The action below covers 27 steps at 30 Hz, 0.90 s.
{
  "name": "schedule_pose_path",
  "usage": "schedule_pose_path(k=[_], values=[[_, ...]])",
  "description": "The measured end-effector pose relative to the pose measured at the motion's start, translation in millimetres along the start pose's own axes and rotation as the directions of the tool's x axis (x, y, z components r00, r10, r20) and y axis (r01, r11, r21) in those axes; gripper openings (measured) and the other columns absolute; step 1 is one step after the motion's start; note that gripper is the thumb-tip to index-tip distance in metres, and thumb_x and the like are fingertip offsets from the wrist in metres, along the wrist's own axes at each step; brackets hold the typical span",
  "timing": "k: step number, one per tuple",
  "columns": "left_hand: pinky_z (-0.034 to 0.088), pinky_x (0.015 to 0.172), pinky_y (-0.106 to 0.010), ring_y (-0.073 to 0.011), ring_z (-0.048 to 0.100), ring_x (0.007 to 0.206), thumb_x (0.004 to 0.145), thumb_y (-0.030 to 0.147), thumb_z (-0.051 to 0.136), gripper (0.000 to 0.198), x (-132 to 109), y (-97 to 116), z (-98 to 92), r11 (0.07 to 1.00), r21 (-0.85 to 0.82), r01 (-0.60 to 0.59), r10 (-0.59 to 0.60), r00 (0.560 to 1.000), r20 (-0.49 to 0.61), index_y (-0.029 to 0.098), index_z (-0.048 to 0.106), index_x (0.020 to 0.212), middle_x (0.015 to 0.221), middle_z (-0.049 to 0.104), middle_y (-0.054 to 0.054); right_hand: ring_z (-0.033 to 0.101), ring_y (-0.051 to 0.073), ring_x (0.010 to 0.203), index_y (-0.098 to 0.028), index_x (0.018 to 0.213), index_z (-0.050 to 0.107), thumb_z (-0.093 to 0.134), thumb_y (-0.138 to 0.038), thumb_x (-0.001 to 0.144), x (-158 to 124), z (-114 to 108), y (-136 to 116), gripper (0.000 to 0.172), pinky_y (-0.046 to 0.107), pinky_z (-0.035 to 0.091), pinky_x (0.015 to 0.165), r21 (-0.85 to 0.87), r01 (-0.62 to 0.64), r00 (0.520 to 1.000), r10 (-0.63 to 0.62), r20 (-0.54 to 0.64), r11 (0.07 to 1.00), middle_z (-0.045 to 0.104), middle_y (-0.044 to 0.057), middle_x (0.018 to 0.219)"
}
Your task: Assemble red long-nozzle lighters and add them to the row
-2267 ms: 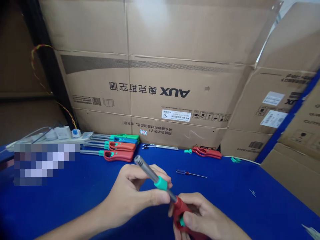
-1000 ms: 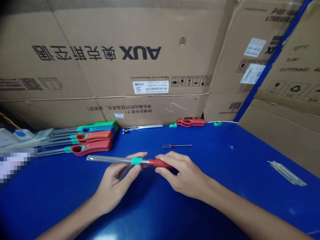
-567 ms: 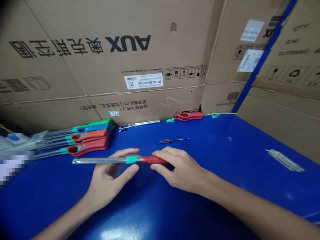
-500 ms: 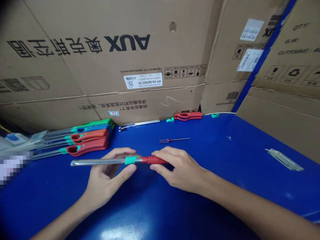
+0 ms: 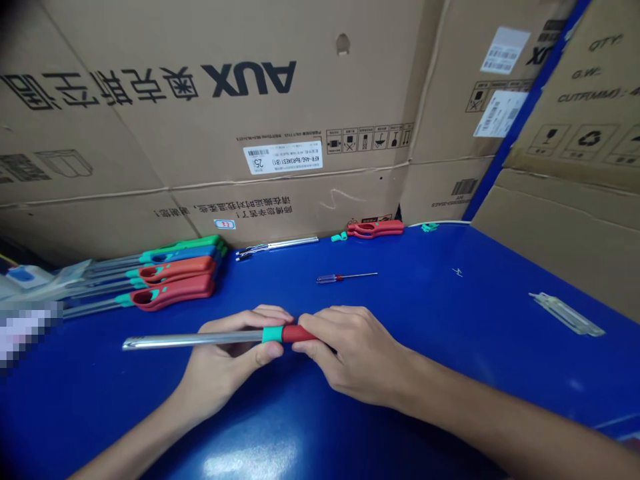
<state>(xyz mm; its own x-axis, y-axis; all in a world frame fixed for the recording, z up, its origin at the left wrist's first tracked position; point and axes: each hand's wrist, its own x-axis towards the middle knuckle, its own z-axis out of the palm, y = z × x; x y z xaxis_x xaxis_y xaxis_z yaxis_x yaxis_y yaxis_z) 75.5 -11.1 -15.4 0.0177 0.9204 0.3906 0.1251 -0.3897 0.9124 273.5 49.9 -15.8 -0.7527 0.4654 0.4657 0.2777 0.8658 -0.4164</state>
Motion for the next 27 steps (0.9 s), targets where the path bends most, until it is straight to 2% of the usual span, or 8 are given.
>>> schedule_pose_path(k=[5,9,13,18,20,23,25,27], values=[[0.056,0.083,-0.031,-0.0202,0.070,0.088,0.072,0.017,0.079,0.012,0.8,0.3,1.4,1.000,-0.007,0.031,-0.031,1.000,0.003,0.018,0.076,0.084,0.090,0.076,-0.007,0.048,0.012,0.060,-0.018,0.074,0.053,0.045,-0.024,0.097,-2.6,2.4,-2.6,0.025,0.026,0.038,0.060,0.003,-0.006,1.000,0.006,-0.009,1.000,0.057,0.000,0.068],[0.057,0.085,-0.036,-0.0230,0.069,0.089,0.069,0.021,0.082,0.013,1.4,0.6,2.7,1.000,-0.019,0.018,-0.019,0.999,-0.030,0.018,0.078,0.080,0.084,0.077,-0.007,0.050,0.012,0.058,-0.018,0.075,0.055,0.046,-0.026,0.097,-4.6,4.6,-4.5,0.026,0.025,0.039,0.058,-0.007,-0.019,1.000,0.019,-0.025,1.000,0.059,0.000,0.067],[0.055,0.093,-0.040,-0.0266,0.066,0.104,0.069,0.024,0.083,0.016,-1.9,0.6,6.1,0.997,-0.067,0.044,-0.049,0.996,-0.068,0.020,0.080,0.084,0.089,0.077,-0.008,0.053,0.012,0.055,-0.018,0.077,0.057,0.045,-0.025,0.097,-6.5,6.6,-8.2,0.024,0.026,0.039,0.056,-0.062,0.016,0.997,-0.021,-0.076,0.998,0.061,0.001,0.065],[0.054,0.098,-0.038,-0.0276,0.061,0.118,0.078,0.024,0.076,0.012,-5.2,1.7,9.5,0.988,-0.104,0.110,-0.112,0.994,-0.006,0.022,0.080,0.089,0.098,0.077,-0.006,0.061,0.014,0.059,-0.015,0.089,0.061,0.046,-0.023,0.097,-7.5,7.1,-12.2,0.019,0.025,0.041,0.058,-0.051,0.037,0.994,-0.042,-0.099,0.998,0.066,0.003,0.071],[0.053,0.099,-0.038,-0.0276,0.062,0.117,0.080,0.023,0.074,0.010,-4.9,2.2,10.4,0.989,-0.099,0.110,-0.110,0.994,0.009,0.022,0.080,0.088,0.098,0.077,-0.005,0.060,0.012,0.060,-0.015,0.090,0.061,0.047,-0.022,0.096,-6.4,5.2,-14.9,0.017,0.024,0.041,0.059,0.044,-0.012,0.996,0.016,-0.083,0.999,0.068,0.003,0.075],[0.053,0.099,-0.040,-0.0289,0.064,0.115,0.082,0.023,0.072,0.009,-3.1,4.3,11.1,0.991,-0.081,0.103,-0.102,0.995,0.007,0.021,0.080,0.086,0.096,0.077,-0.005,0.050,0.009,0.053,-0.018,0.079,0.058,0.049,-0.023,0.095,-3.5,1.0,-21.4,0.019,0.023,0.035,0.052,0.207,-0.159,0.987,0.161,0.008,0.965,0.061,-0.002,0.066],[0.052,0.100,-0.041,-0.0301,0.063,0.116,0.082,0.024,0.072,0.010,-1.3,6.7,10.5,0.992,-0.067,0.103,-0.103,0.995,0.004,0.020,0.080,0.085,0.095,0.078,-0.006,0.043,0.007,0.049,-0.018,0.071,0.054,0.050,-0.027,0.094,-1.1,-1.0,-26.5,0.025,0.022,0.032,0.048,0.311,-0.280,0.960,0.266,0.087,0.908,0.053,-0.005,0.059],[0.052,0.100,-0.041,-0.0305,0.064,0.115,0.082,0.027,0.072,0.012,0.4,8.8,8.3,0.993,-0.048,0.112,-0.111,0.994,0.014,0.019,0.080,0.086,0.094,0.078,-0.007,0.043,0.006,0.046,-0.018,0.068,0.051,0.051,-0.029,0.093,1.3,-1.1,-30.4,0.028,0.019,0.033,0.046,0.437,-0.398,0.917,0.360,0.172,0.807,0.048,-0.006,0.054]])
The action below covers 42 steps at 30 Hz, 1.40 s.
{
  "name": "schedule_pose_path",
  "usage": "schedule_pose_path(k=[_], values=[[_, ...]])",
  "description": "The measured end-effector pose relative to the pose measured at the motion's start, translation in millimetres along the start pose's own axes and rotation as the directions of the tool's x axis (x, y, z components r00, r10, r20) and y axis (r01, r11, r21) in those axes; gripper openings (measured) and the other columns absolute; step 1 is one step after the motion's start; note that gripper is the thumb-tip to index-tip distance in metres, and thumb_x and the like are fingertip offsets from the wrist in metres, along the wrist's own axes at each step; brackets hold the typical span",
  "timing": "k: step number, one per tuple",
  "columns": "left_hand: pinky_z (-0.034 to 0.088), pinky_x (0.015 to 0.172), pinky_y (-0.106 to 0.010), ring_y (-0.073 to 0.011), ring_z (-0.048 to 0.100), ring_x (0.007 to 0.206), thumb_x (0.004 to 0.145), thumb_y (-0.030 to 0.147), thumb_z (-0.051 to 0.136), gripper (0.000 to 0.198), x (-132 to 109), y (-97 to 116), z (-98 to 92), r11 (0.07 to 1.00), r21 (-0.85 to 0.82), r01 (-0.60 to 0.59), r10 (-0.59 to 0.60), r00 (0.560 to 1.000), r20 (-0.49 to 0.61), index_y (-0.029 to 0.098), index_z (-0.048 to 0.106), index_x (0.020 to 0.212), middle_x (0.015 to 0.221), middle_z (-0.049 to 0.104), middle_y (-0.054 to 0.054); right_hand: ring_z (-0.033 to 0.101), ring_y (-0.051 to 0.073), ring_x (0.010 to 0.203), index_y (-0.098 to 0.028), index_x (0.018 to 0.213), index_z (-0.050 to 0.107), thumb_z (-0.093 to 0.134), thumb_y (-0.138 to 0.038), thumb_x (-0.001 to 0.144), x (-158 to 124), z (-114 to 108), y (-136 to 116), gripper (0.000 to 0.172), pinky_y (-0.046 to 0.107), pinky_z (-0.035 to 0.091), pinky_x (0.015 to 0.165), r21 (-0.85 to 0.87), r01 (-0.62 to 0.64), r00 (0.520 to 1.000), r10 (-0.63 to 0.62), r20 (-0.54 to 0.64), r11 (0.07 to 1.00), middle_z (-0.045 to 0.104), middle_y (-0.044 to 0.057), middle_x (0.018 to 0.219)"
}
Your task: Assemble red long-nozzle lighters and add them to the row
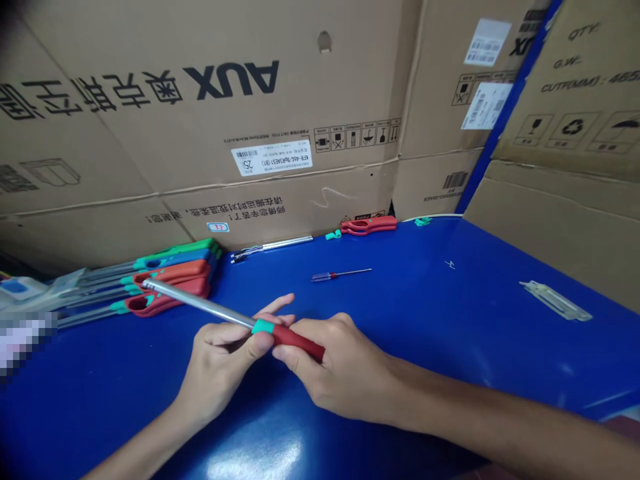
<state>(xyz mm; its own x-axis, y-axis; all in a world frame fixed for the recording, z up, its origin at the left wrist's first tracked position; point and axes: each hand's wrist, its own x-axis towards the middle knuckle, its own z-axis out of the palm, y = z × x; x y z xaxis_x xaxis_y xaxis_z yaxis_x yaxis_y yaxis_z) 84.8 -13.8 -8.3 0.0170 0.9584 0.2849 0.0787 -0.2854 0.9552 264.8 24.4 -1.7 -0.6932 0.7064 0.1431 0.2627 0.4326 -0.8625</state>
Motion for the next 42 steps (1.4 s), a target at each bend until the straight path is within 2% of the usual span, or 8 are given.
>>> schedule_pose_path(k=[3,6,10,16,23,32,39,42], values=[[0.056,0.092,-0.039,-0.0295,0.069,0.104,0.083,0.032,0.071,0.018,1.7,-0.8,-6.0,1.000,-0.002,0.030,-0.030,0.999,0.046,0.017,0.080,0.090,0.096,0.077,-0.010,0.048,0.005,0.042,-0.016,0.071,0.053,0.049,-0.034,0.094,3.0,2.0,-1.2,0.029,0.016,0.037,0.041,0.298,-0.185,0.978,0.147,0.147,0.937,0.054,-0.004,0.057],[0.058,0.086,-0.035,-0.0266,0.072,0.096,0.085,0.035,0.069,0.024,2.3,-7.8,-11.5,0.986,-0.132,0.104,-0.089,0.989,0.116,0.018,0.078,0.099,0.109,0.074,-0.012,0.051,0.005,0.039,-0.013,0.074,0.055,0.051,-0.045,0.093,7.4,1.5,3.1,0.037,0.016,0.040,0.037,0.517,-0.270,0.941,0.109,0.321,0.812,0.061,0.001,0.064],[0.054,0.089,-0.033,-0.0252,0.071,0.098,0.084,0.035,0.071,0.032,2.8,-17.1,-13.4,0.943,-0.260,0.210,-0.171,0.972,0.162,0.019,0.072,0.112,0.108,0.074,-0.012,0.056,0.007,0.038,-0.013,0.083,0.054,0.056,-0.057,0.087,12.7,0.8,12.8,0.044,0.017,0.045,0.037,0.660,-0.358,0.910,0.090,0.404,0.661,0.065,0.002,0.066],[0.052,0.080,-0.026,-0.0201,0.071,0.087,0.080,0.037,0.075,0.027,6.8,-19.4,-16.4,0.943,-0.262,0.204,-0.203,0.979,0.030,0.018,0.074,0.099,0.092,0.076,-0.008,0.060,0.009,0.047,-0.014,0.099,0.053,0.068,-0.053,0.080,14.4,-0.6,19.3,0.046,0.017,0.047,0.040,0.587,-0.407,0.879,0.124,0.460,0.700,0.066,0.004,0.076],[0.052,0.077,-0.024,-0.0154,0.068,0.077,0.078,0.039,0.076,0.025,11.3,-17.3,-19.0,0.952,-0.258,0.164,-0.191,0.978,-0.083,0.016,0.071,0.088,0.083,0.073,-0.004,0.048,0.002,0.045,-0.017,0.115,0.054,0.068,-0.049,0.082,11.7,-0.4,21.0,0.048,0.011,0.039,0.038,0.478,-0.383,0.898,0.198,0.392,0.790,0.063,-0.001,0.078],[0.053,0.075,-0.024,-0.0141,0.066,0.075,0.076,0.038,0.078,0.026,9.7,-15.7,-16.1,0.944,-0.304,0.132,-0.173,0.979,-0.112,0.015,0.071,0.086,0.081,0.072,-0.004,0.050,0.006,0.035,-0.011,0.092,0.064,0.049,-0.065,0.086,16.8,-1.5,24.2,0.057,0.014,0.038,0.032,0.639,-0.512,0.846,0.211,0.489,0.574,0.065,0.005,0.061],[0.054,0.074,-0.029,-0.0194,0.068,0.082,0.074,0.027,0.079,0.025,15.9,-5.1,-22.0,0.860,-0.496,0.118,-0.246,0.948,-0.201,0.015,0.071,0.095,0.090,0.073,-0.008,0.057,0.011,0.036,-0.012,0.094,0.059,0.049,-0.053,0.092,18.7,-7.1,30.5,0.042,0.015,0.038,0.032,0.637,-0.566,0.783,0.099,0.614,0.523,0.067,0.006,0.060],[0.054,0.072,-0.030,-0.0209,0.068,0.084,0.075,0.022,0.076,0.021,21.2,-1.4,-28.8,0.853,-0.517,0.074,-0.252,0.925,-0.283,0.014,0.071,0.093,0.091,0.073,-0.008,0.059,0.012,0.037,-0.012,0.098,0.057,0.055,-0.047,0.091,21.0,-11.0,33.6,0.035,0.015,0.040,0.033,0.647,-0.543,0.788,0.057,0.613,0.535,0.069,0.008,0.062]])
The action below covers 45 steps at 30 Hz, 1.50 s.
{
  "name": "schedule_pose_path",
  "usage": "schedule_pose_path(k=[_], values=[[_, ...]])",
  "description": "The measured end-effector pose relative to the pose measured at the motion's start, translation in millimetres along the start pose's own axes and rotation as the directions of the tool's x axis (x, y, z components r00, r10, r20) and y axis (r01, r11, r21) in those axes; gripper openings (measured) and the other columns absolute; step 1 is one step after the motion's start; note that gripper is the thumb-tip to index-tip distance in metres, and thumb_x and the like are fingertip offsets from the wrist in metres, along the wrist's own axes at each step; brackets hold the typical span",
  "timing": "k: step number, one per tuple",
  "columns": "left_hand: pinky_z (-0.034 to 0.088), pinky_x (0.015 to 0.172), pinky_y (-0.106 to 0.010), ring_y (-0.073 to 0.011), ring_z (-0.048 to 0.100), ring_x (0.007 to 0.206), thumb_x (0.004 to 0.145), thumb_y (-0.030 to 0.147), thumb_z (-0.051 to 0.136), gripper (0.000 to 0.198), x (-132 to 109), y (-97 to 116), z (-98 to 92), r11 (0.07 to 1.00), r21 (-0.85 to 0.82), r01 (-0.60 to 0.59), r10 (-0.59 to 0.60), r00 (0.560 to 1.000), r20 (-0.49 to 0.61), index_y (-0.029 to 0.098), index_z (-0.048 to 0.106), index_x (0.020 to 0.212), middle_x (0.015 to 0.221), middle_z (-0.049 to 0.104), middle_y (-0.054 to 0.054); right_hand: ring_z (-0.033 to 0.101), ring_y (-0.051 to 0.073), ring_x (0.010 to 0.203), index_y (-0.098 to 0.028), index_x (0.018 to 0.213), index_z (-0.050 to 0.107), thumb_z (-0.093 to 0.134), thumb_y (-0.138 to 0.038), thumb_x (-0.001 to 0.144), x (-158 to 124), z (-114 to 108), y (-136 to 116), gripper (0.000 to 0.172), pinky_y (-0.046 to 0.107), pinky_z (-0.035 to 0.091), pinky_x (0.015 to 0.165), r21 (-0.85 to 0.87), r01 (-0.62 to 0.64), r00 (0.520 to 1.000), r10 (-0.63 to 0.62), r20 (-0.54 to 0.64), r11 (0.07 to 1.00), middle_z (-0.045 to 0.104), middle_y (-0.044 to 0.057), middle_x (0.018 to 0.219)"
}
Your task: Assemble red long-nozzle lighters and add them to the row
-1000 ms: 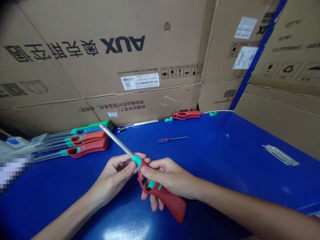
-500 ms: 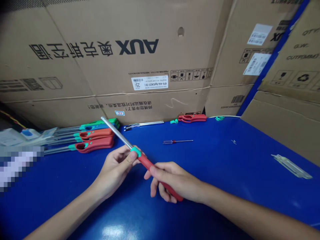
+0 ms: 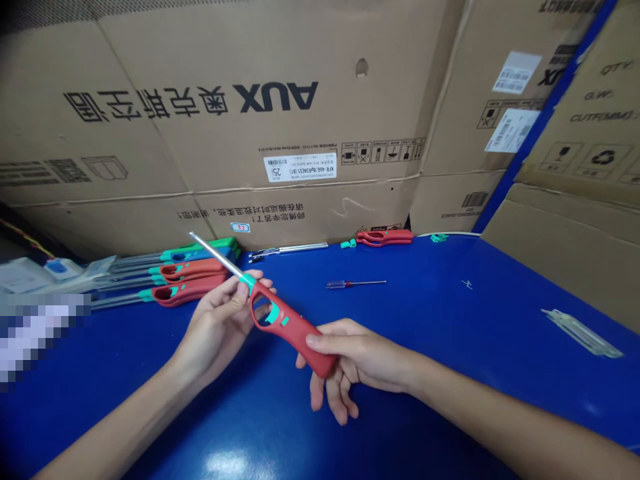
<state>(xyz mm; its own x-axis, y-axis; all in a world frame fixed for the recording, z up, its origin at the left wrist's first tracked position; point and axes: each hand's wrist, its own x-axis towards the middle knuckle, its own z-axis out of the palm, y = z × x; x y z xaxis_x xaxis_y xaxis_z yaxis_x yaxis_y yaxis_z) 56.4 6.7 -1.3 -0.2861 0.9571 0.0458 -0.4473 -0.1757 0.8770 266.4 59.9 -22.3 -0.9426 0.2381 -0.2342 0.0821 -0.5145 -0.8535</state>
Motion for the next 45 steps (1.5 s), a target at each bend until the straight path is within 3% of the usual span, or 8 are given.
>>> schedule_pose_path(k=[3,7,15,23,34,37,40,45], values=[[0.055,0.069,-0.029,-0.0209,0.068,0.084,0.075,0.021,0.075,0.021,4.8,4.0,-3.4,0.999,-0.039,-0.034,0.031,0.997,-0.064,0.014,0.071,0.094,0.089,0.073,-0.008,0.061,0.012,0.038,-0.011,0.095,0.058,0.061,-0.040,0.089,-0.1,-4.4,-2.2,0.030,0.017,0.045,0.035,-0.039,0.053,0.997,-0.055,-0.045,0.998,0.070,0.009,0.065],[0.056,0.069,-0.029,-0.0217,0.069,0.085,0.073,0.023,0.077,0.027,5.3,3.2,-5.1,0.997,-0.076,-0.018,0.017,1.000,-0.012,0.015,0.071,0.099,0.090,0.074,-0.008,0.063,0.012,0.042,-0.009,0.092,0.059,0.065,-0.037,0.087,0.1,-9.2,-1.1,0.030,0.017,0.049,0.038,-0.103,0.100,0.989,-0.110,-0.098,0.990,0.070,0.008,0.066],[0.055,0.074,-0.030,-0.0218,0.067,0.091,0.072,0.027,0.080,0.027,4.0,0.4,-6.9,0.999,-0.050,0.012,-0.012,1.000,0.004,0.015,0.071,0.095,0.098,0.074,-0.010,0.062,0.011,0.044,-0.012,0.088,0.055,0.068,-0.050,0.081,1.1,-6.3,3.8,0.041,0.018,0.048,0.039,-0.211,0.074,0.986,-0.103,-0.129,0.975,0.068,0.005,0.064],[0.053,0.079,-0.040,-0.0269,0.066,0.099,0.075,0.023,0.075,0.022,0.2,0.6,-9.4,0.994,-0.059,0.095,-0.094,0.995,0.028,0.015,0.067,0.094,0.106,0.073,-0.012,0.057,0.008,0.042,-0.015,0.078,0.053,0.066,-0.048,0.081,0.4,6.7,6.9,0.036,0.016,0.042,0.038,-0.469,0.037,0.920,-0.214,-0.329,0.883,0.063,0.000,0.060],[0.050,0.091,-0.046,-0.0304,0.059,0.120,0.071,0.027,0.082,0.026,-3.3,3.5,-8.3,0.972,-0.149,0.180,-0.146,0.966,0.214,0.023,0.071,0.094,0.110,0.073,-0.009,0.056,0.009,0.041,-0.015,0.078,0.051,0.066,-0.057,0.078,3.1,1.1,9.2,0.045,0.020,0.043,0.039,-0.406,0.029,0.951,-0.151,-0.270,0.913,0.062,0.001,0.061],[0.050,0.091,-0.046,-0.0308,0.058,0.119,0.076,0.033,0.078,0.023,-4.5,4.8,-4.4,0.992,-0.069,0.108,-0.091,0.972,0.217,0.023,0.072,0.096,0.110,0.073,-0.009,0.056,0.009,0.044,-0.016,0.079,0.053,0.063,-0.054,0.081,4.5,-0.4,5.8,0.040,0.021,0.042,0.040,-0.526,0.028,0.896,-0.254,-0.364,0.850,0.060,0.000,0.062],[0.051,0.088,-0.041,-0.0313,0.059,0.115,0.078,0.040,0.074,0.030,-3.2,3.3,-3.2,0.980,0.192,-0.057,0.034,0.992,0.125,0.018,0.073,0.099,0.116,0.070,-0.009,0.056,0.011,0.049,-0.015,0.090,0.061,0.061,-0.045,0.085,3.2,-7.5,-0.8,0.030,0.023,0.044,0.047,-0.721,0.012,0.782,-0.456,-0.425,0.693,0.058,-0.001,0.063],[0.048,0.067,-0.026,-0.0222,0.065,0.079,0.070,0.042,0.077,0.031,3.1,-3.0,-7.2,0.796,0.604,-0.042,0.054,0.999,-0.001,0.015,0.075,0.086,0.087,0.075,-0.008,0.057,0.017,0.059,-0.019,0.102,0.073,0.063,-0.037,0.085,-0.3,-23.9,-8.2,0.027,0.030,0.045,0.053,-0.933,-0.043,0.585,-0.749,-0.313,0.356,0.067,0.004,0.073]])
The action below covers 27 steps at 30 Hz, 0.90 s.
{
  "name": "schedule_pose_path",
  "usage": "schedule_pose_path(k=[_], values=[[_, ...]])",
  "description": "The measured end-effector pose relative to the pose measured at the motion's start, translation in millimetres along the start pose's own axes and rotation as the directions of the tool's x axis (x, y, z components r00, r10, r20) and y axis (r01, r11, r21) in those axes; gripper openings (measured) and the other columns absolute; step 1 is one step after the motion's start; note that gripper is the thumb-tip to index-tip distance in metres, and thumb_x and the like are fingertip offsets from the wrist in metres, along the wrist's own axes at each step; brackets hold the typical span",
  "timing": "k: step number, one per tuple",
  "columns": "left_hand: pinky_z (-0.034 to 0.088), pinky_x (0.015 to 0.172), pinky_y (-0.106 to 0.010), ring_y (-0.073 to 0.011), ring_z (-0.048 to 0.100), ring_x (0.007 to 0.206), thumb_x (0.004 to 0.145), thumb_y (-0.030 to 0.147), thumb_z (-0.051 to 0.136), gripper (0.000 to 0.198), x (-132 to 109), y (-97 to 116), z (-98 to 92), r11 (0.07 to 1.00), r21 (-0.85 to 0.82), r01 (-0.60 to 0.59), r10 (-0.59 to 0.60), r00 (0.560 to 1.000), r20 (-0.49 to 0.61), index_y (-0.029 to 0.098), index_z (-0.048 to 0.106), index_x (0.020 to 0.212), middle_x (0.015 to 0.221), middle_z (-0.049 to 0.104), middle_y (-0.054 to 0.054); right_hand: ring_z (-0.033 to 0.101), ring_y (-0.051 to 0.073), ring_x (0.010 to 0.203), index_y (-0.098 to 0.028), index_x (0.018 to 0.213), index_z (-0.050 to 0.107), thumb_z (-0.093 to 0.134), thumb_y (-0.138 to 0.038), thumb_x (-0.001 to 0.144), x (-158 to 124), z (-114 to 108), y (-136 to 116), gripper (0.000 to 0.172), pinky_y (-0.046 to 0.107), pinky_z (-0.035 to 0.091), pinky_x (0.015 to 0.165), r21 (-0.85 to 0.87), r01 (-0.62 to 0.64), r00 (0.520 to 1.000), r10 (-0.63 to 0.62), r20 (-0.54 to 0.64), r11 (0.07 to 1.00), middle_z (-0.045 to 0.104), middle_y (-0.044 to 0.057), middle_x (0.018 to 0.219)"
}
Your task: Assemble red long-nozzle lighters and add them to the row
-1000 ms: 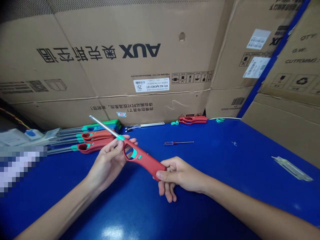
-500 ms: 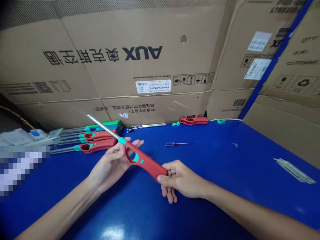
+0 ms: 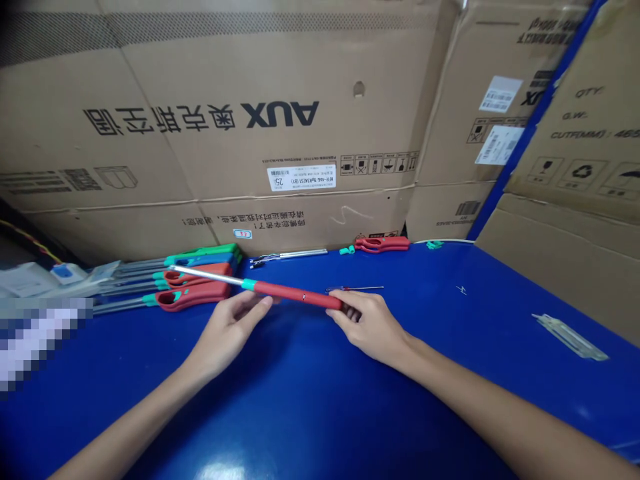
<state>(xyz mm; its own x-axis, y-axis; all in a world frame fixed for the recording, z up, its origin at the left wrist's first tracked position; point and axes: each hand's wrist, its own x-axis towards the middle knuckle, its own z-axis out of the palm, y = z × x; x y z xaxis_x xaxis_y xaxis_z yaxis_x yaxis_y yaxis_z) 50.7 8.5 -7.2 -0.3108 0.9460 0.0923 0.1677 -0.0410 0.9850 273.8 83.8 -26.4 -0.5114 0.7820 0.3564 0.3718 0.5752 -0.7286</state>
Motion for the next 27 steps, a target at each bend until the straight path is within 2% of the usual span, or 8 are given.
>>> schedule_pose_path(k=[3,7,11,15,19,22,25,27], values=[[0.040,0.051,-0.022,-0.0157,0.057,0.058,0.069,0.046,0.076,0.034,1.5,-3.0,0.7,0.998,0.024,0.051,-0.052,0.998,0.027,0.013,0.071,0.069,0.066,0.070,-0.007,0.061,0.020,0.064,-0.022,0.106,0.074,0.065,-0.031,0.083,1.0,-0.2,4.0,0.027,0.033,0.050,0.059,-0.011,0.066,0.993,-0.067,-0.094,0.998,0.071,0.006,0.081],[0.024,0.038,-0.016,-0.0080,0.042,0.043,0.073,0.057,0.070,0.045,-2.9,-2.9,4.6,0.981,-0.089,0.174,-0.167,0.983,0.080,0.012,0.067,0.078,0.059,0.061,-0.002,0.063,0.020,0.065,-0.021,0.112,0.072,0.065,-0.030,0.081,-0.6,2.7,4.1,0.033,0.036,0.055,0.065,0.008,0.057,0.991,-0.056,-0.125,0.998,0.072,0.006,0.082],[0.028,0.038,-0.015,-0.0083,0.047,0.048,0.072,0.052,0.074,0.042,-8.0,-0.3,9.0,0.930,-0.283,0.233,-0.198,0.969,0.147,0.013,0.063,0.083,0.063,0.060,-0.001,0.067,0.019,0.075,-0.018,0.119,0.064,0.070,-0.037,0.078,-0.2,4.4,2.1,0.047,0.037,0.058,0.076,0.189,-0.022,0.998,0.034,-0.061,0.982,0.071,0.008,0.097],[0.036,0.040,-0.019,-0.0100,0.050,0.050,0.073,0.049,0.073,0.037,-7.5,-0.1,9.9,0.939,-0.293,0.182,-0.140,0.977,0.158,0.014,0.062,0.081,0.066,0.062,-0.002,0.068,0.017,0.070,-0.017,0.101,0.059,0.075,-0.044,0.073,4.0,1.0,-1.7,0.042,0.035,0.058,0.073,0.477,-0.213,0.977,0.199,0.081,0.852,0.070,0.005,0.084],[0.035,0.041,-0.021,-0.0104,0.048,0.042,0.079,0.051,0.064,0.039,-14.9,-2.9,9.9,0.992,-0.052,0.115,-0.096,0.956,0.278,0.015,0.062,0.063,0.052,0.058,-0.001,0.068,0.017,0.066,-0.018,0.094,0.053,0.085,-0.037,0.063,6.9,-2.9,-2.3,0.048,0.033,0.057,0.065,0.656,-0.311,0.950,0.243,0.197,0.687,0.070,0.002,0.075],[0.026,0.040,-0.022,-0.0083,0.040,0.036,0.086,0.040,0.059,0.041,-30.5,-3.1,11.6,0.933,0.291,-0.213,0.014,0.828,0.560,0.016,0.060,0.051,0.041,0.053,0.001,0.068,0.015,0.062,-0.018,0.089,0.053,0.089,-0.032,0.056,6.2,-1.9,-2.2,0.051,0.031,0.056,0.065,0.647,-0.341,0.940,0.259,0.223,0.681,0.070,0.001,0.074],[0.035,0.047,-0.026,-0.0125,0.048,0.044,0.090,0.027,0.055,0.033,-42.4,-1.0,12.9,0.607,0.361,-0.708,0.349,0.645,0.679,0.018,0.067,0.061,0.049,0.059,-0.003,0.068,0.014,0.061,-0.018,0.086,0.053,0.090,-0.032,0.053,4.0,1.0,-3.4,0.052,0.031,0.056,0.065,0.606,-0.376,0.926,0.254,0.281,0.701,0.069,-0.001,0.071],[0.041,0.054,-0.030,-0.0164,0.053,0.052,0.089,0.024,0.055,0.025,-43.2,0.7,12.5,0.392,0.393,-0.832,0.509,0.552,0.661,0.016,0.069,0.070,0.056,0.064,-0.006,0.067,0.014,0.060,-0.017,0.087,0.053,0.089,-0.032,0.054,2.3,2.5,-4.8,0.051,0.031,0.055,0.065,0.581,-0.402,0.912,0.250,0.326,0.708,0.067,-0.003,0.067]])
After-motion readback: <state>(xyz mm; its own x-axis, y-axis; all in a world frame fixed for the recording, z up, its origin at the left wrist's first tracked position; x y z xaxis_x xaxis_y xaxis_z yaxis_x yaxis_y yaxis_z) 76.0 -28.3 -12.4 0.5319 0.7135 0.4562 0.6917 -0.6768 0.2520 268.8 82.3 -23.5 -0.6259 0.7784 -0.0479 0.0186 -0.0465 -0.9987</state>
